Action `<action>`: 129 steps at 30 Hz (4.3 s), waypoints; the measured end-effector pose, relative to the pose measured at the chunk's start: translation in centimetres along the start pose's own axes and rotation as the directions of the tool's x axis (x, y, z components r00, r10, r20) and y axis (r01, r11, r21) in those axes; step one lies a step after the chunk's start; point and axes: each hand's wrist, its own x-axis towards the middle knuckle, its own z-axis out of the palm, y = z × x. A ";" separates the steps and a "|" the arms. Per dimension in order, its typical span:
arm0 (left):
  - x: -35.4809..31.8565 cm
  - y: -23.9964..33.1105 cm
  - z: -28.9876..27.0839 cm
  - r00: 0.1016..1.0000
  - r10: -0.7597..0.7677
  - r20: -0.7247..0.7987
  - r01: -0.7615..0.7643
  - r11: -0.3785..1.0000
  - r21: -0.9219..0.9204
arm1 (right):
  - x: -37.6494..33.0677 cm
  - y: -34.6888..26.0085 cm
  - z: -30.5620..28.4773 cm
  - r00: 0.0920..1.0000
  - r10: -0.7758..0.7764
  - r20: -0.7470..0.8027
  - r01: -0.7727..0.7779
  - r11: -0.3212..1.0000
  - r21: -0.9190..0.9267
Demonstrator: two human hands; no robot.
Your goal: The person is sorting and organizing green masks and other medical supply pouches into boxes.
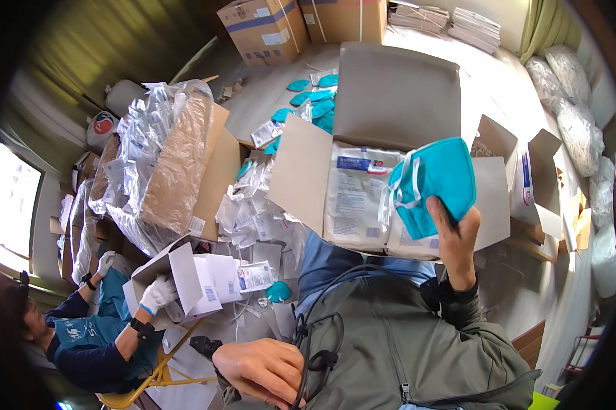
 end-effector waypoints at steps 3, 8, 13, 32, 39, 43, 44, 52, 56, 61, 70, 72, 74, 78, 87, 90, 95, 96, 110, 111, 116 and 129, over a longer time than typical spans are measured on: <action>0.1 -0.8 0.0 0.999 0.035 0.022 -0.034 0.999 -0.023 | -0.3 -0.7 0.3 0.999 0.047 0.009 -0.047 0.999 0.025; 0.6 0.2 -0.3 0.998 0.054 0.042 -0.055 0.998 0.018 | -0.2 -0.4 0.6 1.000 0.009 0.028 -0.010 0.999 0.031; 2.6 0.1 -0.8 0.975 0.193 0.113 -0.199 0.979 0.039 | -0.6 -0.6 1.1 0.999 0.014 0.030 -0.016 0.997 0.070; 8.0 -10.8 -4.5 0.574 -0.242 -0.782 0.072 0.967 -0.246 | -1.0 -0.8 1.7 0.979 0.157 0.129 -0.195 0.906 0.376; 8.4 -12.0 -4.4 0.415 -0.286 -0.864 0.111 0.958 -0.264 | -0.5 0.4 1.8 0.985 0.169 -0.036 -0.143 0.913 0.382; 8.7 -12.8 -4.2 0.349 -0.204 -0.915 0.129 0.977 -0.169 | -0.5 -0.4 1.2 0.942 -0.305 -0.142 0.279 0.944 -0.177; 8.7 -13.0 -4.1 0.342 -0.183 -0.922 0.174 0.976 -0.130 | -0.4 -0.4 1.3 0.941 -0.307 -0.142 0.281 0.943 -0.177; 8.5 -12.9 -3.6 0.561 -0.196 -0.804 0.330 0.944 0.000 | 0.1 -0.9 3.3 0.977 -0.164 0.136 0.187 0.965 -0.185; 8.6 -12.1 -4.3 0.560 -0.268 -0.784 0.260 0.955 -0.141 | 0.6 -0.3 2.7 0.928 -0.227 0.296 0.272 0.955 -0.120; 8.6 -12.5 -6.0 0.506 -0.079 -0.859 0.253 0.966 0.060 | 1.5 -1.6 2.1 0.895 0.050 0.444 -0.213 0.921 0.326; 10.7 -9.2 -5.0 0.809 0.087 -0.581 0.346 0.729 0.591 | 1.9 -2.5 1.7 0.839 0.004 0.544 -0.228 0.911 0.344; 9.4 -9.2 -5.8 0.685 -0.023 -0.728 0.599 0.587 0.545 | 2.6 -2.8 0.3 0.826 0.089 0.557 -0.278 0.923 0.265; 7.6 -9.9 -7.0 0.712 0.135 -0.689 0.544 0.515 0.663 | 3.1 -3.0 -0.8 0.843 0.096 0.530 -0.241 0.947 0.212; 6.4 -9.6 -7.6 0.560 0.049 -0.827 0.662 0.574 0.482 | 3.3 -2.8 -1.6 0.870 0.106 0.482 -0.240 0.945 0.225; 8.8 -8.5 -6.0 0.685 -0.104 -0.721 -0.240 0.902 -0.359 | 2.0 -1.6 1.0 0.844 -0.105 0.526 0.121 0.993 0.005; 8.8 -8.4 -5.3 0.679 -0.192 -0.709 -0.027 0.958 -0.286 | 1.8 -2.4 0.7 0.778 -0.172 0.605 0.242 0.970 -0.035; 9.4 -8.8 -3.2 0.826 -0.070 -0.560 0.432 0.716 0.548 | 0.4 -3.2 -0.9 0.641 -0.376 0.669 0.611 0.777 -0.149; 9.6 -8.2 -2.6 0.832 -0.073 -0.550 0.424 0.722 0.547 | 0.0 -3.9 -1.7 0.650 -0.368 0.665 0.606 0.779 -0.162; 7.5 -6.0 2.3 0.957 -0.211 -0.201 0.246 0.954 0.172 | -2.3 -9.1 -10.7 0.143 -0.262 0.954 0.694 0.714 0.093; 6.8 -5.8 1.9 0.950 -0.211 -0.230 0.241 0.964 0.113 | -2.1 -9.2 -11.7 0.149 -0.251 0.956 0.690 0.719 0.082; 5.7 -5.7 1.2 0.217 -0.171 -0.961 0.165 0.977 -0.137 | 0.1 -7.4 -18.0 0.980 -0.183 0.078 0.186 0.704 -0.686; 10.7 -13.1 -7.4 0.077 -0.169 -0.983 -0.377 0.907 -0.186 | 1.2 -3.7 -7.2 0.861 -0.396 0.321 0.507 0.725 -0.467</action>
